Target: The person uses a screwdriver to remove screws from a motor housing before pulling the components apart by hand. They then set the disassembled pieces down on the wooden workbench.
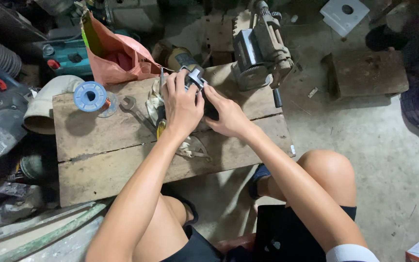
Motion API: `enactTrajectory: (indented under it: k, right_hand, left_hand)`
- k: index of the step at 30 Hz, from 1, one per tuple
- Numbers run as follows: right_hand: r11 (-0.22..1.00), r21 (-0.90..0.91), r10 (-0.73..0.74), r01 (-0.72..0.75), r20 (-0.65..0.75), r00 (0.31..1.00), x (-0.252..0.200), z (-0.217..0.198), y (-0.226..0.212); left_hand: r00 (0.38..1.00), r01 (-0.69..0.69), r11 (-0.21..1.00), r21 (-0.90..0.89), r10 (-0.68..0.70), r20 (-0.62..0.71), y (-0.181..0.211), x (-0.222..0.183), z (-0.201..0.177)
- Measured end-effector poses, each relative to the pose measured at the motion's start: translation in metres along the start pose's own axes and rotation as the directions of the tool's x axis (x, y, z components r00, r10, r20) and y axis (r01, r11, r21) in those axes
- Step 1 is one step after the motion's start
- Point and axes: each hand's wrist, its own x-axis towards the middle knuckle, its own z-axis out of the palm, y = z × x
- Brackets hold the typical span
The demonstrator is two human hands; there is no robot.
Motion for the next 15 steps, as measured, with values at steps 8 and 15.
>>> enactTrajectory:
  k: [8, 15]
  right_hand:
    - [0.998, 0.05, 0.029, -0.031, 0.03, 0.999, 0.0, -0.005, -0.004]
    - [0.998, 0.051, 0.027, -0.029, 0.036, 0.999, -0.001, -0.006, -0.003]
  left_hand:
    - [0.995, 0.08, 0.996, -0.04, -0.082, -0.051, 0.003, 0.003, 0.013]
    - [0.993, 0.104, 0.991, -0.088, -0.109, -0.05, 0.002, 0.002, 0.016]
